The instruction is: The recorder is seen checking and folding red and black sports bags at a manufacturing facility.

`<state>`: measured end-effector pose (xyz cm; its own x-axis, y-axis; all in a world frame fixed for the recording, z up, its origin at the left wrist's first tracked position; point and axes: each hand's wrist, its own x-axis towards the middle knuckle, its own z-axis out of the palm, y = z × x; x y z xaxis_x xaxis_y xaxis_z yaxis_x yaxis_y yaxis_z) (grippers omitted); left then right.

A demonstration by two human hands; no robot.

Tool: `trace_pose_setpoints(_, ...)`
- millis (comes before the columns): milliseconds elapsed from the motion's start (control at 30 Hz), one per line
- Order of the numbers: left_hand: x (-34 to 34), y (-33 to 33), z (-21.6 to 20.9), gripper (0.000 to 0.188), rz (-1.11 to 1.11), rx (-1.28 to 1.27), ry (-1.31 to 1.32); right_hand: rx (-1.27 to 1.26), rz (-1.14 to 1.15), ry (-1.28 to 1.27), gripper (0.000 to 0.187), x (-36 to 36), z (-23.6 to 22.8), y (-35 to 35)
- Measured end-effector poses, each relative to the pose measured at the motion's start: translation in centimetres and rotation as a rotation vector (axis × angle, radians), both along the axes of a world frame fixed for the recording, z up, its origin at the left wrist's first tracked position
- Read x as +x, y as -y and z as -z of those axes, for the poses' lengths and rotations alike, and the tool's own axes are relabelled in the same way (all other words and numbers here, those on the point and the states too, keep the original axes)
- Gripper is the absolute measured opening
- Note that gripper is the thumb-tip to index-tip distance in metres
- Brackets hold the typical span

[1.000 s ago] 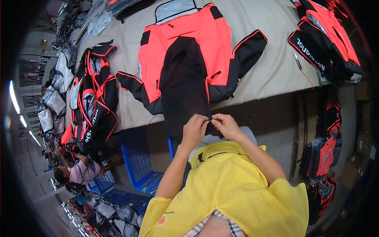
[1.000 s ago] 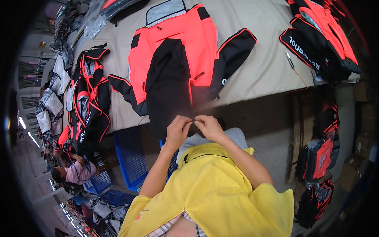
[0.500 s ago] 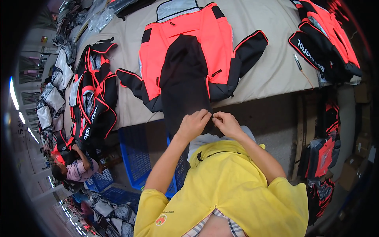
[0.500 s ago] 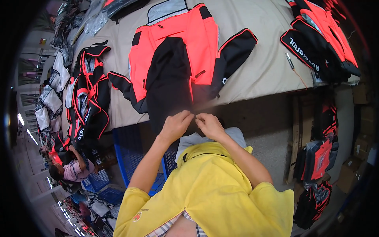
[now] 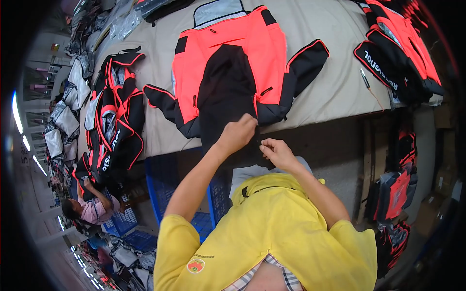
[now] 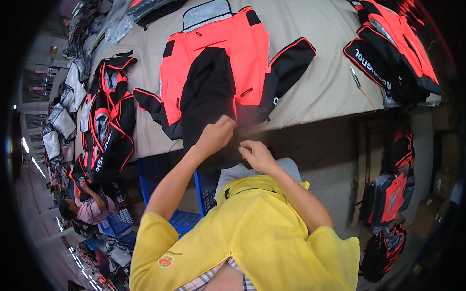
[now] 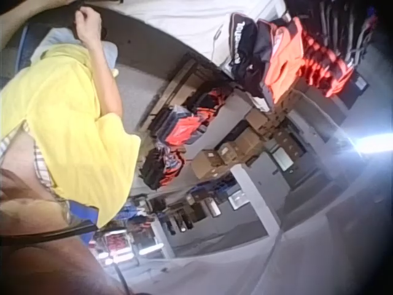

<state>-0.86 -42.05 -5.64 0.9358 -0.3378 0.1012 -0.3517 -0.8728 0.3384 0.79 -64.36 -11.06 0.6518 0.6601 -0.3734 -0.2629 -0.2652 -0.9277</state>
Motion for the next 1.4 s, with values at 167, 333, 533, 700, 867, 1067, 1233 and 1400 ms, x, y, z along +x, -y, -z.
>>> trace_pose_setpoints(167, -1.5, 0.5, -0.9, 0.013, -0.185, -0.337, 0.088, 0.018, 0.026, -0.059, 0.039, 0.0, 0.2, 0.0)
trace_pose_setpoints(333, -3.5, 0.2, -1.6, 0.028, -0.043, -0.185, 0.082, 0.070, -0.050, -0.090, 0.027, 0.4, -1.0, -0.2)
trace_pose_setpoints(533, -1.4, -0.6, -1.9, 0.044, 0.215, 0.078, 0.018, 0.016, -0.076, -0.058, 0.023, 0.9, -1.3, -0.1)
trace_pose_setpoints(700, -0.5, -2.0, -1.7, 0.034, 0.395, 0.148, 0.125, 0.083, -0.046, -0.173, 0.024, 0.6, -1.7, -0.2)
trace_pose_setpoints(867, 0.9, -1.8, -1.8, 0.026, 0.513, 0.221, 0.127, 0.079, -0.020, -0.193, 0.024, 0.5, -1.6, 0.2)
trace_pose_setpoints(1067, 0.3, -0.9, -1.2, 0.029, 0.380, 0.174, 0.049, 0.113, 0.052, -0.208, 0.024, 0.3, -2.0, 0.2)
trace_pose_setpoints(1233, -0.5, -0.5, -0.6, 0.032, 0.241, 0.122, 0.008, 0.109, 0.030, -0.180, 0.023, 0.4, -1.9, 0.0)
trace_pose_setpoints(1400, -3.3, 2.1, -1.0, 0.039, -0.240, -0.111, 0.054, 0.033, 0.062, -0.147, 0.025, -0.2, 0.5, 0.2)
